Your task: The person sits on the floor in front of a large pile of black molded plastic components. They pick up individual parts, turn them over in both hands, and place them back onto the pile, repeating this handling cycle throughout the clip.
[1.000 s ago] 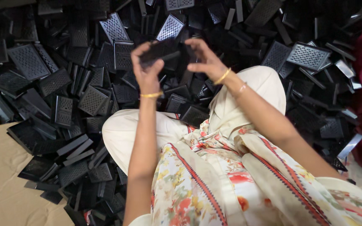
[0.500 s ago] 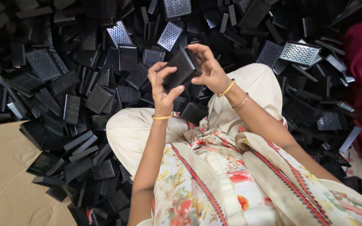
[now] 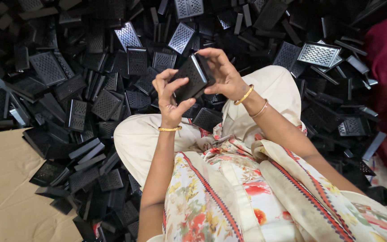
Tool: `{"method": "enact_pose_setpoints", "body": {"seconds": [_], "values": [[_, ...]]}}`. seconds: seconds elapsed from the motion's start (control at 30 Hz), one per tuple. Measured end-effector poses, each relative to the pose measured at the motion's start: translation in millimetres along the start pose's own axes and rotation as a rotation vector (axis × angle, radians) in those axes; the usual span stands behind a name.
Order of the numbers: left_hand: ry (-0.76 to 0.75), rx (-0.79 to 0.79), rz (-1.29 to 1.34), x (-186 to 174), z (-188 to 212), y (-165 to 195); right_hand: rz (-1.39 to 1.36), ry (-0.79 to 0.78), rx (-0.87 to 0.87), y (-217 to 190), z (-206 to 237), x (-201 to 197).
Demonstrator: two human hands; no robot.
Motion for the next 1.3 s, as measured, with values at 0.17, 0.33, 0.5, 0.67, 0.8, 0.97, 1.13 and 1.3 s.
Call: {"method": "enact_pose_setpoints", "body": {"seconds": [0.17,0.33,0.5,0.67,0.8,0.97,1.13,1.3], "values": [[0.015,0.051,-0.02,-5.8,-1.1,4.4,0.004,-0.018,0.019,0.8,0.0,7.8],[-0.084,0.023,-0.056,-7.8,-9.5,1.0,0.028,0.003,0.05,8.1,-1.5,6.4],[-0.247,0.015,-0.05,-8.8,-15.7,1.1,0.08,0.006,0.031,11.1,0.9,3.6],[-0.375,0.03,-0.081,-9.6,-18.4,2.0,0.126,-0.041,0.079,13.4,3.6,7.4],[-0.352,0.063,-0.109,-12.0,-18.8,5.8,0.139,-0.05,0.095,7.7,1.3,10.4],[-0.317,0.091,-0.13,-13.1,-16.8,12.1,0.169,-0.039,0.103,-0.2,-0.6,16.3],[-0.385,0.022,-0.035,-15.3,-18.9,12.5,0.227,-0.077,0.087,-7.9,-0.1,24.0],[-0.336,-0.022,-0.052,-16.9,-18.3,13.8,0.217,-0.063,0.086,-10.8,-4.0,22.9]]}}
Point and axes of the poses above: each hand's wrist, its own z-axis away from the middle knuckle, its own x-axis out of the palm, y = z × x, the point moved 10 cm from there along -z, towards the middle knuckle, and after that the axes turned 7 degrees about y, right-handed, at the moved point
